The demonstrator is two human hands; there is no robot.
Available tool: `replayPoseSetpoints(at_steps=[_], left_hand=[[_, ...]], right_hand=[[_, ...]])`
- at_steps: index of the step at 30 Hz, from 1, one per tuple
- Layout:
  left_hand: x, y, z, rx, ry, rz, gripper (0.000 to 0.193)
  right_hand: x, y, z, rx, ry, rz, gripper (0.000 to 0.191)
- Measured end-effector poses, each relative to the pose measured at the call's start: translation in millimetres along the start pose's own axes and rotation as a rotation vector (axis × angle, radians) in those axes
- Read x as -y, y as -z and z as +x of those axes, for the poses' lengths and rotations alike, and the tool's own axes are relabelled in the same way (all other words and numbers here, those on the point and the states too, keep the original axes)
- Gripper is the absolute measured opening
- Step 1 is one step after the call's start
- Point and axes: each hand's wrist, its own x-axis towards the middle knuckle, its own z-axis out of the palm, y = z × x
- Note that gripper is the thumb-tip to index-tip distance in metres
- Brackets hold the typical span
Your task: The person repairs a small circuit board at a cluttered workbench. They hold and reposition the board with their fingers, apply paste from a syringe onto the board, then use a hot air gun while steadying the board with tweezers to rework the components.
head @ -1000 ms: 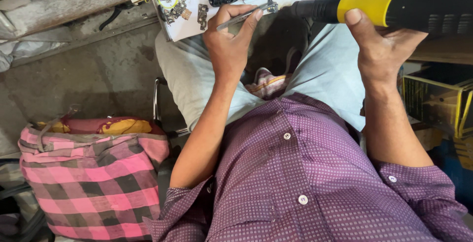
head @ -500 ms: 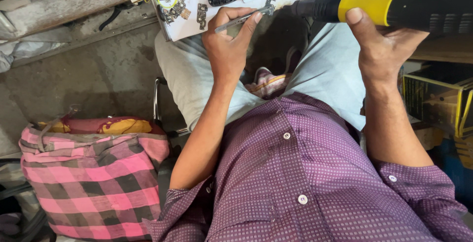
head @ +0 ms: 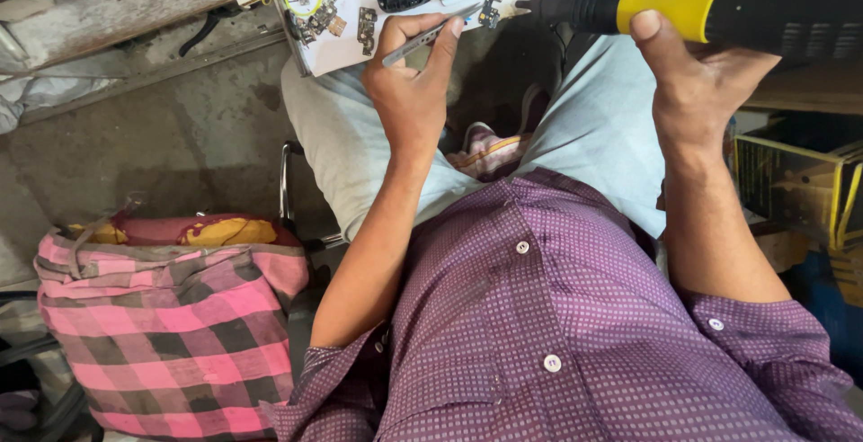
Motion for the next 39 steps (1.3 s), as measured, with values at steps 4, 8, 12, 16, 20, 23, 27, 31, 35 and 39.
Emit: replayPoseSetpoints(at_steps=[4, 8, 12, 16, 20, 23, 27, 31, 35, 39], left_hand=[[1.9, 0.6, -0.6, 0.016, 0.001, 0.029, 0.018], [4.7, 2.9, -0.8, 0.006, -0.007, -0.137, 0.017], [8.7, 3.7, 4.1, -0.032, 0.024, -0.222, 0.017], [12.6, -2.3, 9.7, -0.037, 0.047, -0.211, 0.016], [16.0, -4.0, 10.3, -0.036, 0.061, -0.201, 0.014], [19.3, -2.4, 12.9, -0.006, 0.058, -0.278, 0.014], [22.3, -2.4, 14.4, -0.001, 0.066, -0.298, 0.013], [23.7, -1.9, 12.2, 0.02, 0.052, -0.312, 0.012], [24.9, -1.6, 9.3, 0.018, 0.076, -0.32, 0.012], [25.3, -0.9, 7.1, 0.024, 0.089, -0.348, 0.011]], right_hand=[[0.6, -0.9, -0.6, -0.003, -0.016, 0.026, 0.043], [1.2, -0.7, -0.4, -0.014, -0.014, 0.02, 0.042], [2.7, -0.4, -1.2, -0.037, -0.038, 0.023, 0.041], [3.5, -0.8, -1.9, -0.048, -0.036, 0.048, 0.041], [3.7, 0.0, -2.4, -0.049, -0.04, 0.036, 0.042], [4.2, 0.3, -2.5, -0.044, -0.032, 0.019, 0.041], [6.0, -1.1, -2.2, -0.053, -0.043, 0.042, 0.041], [7.6, -2.3, -0.4, -0.043, -0.038, 0.064, 0.042], [8.6, -2.7, -1.4, -0.045, -0.049, 0.056, 0.042], [7.9, -2.4, -2.8, -0.048, -0.034, 0.033, 0.042]])
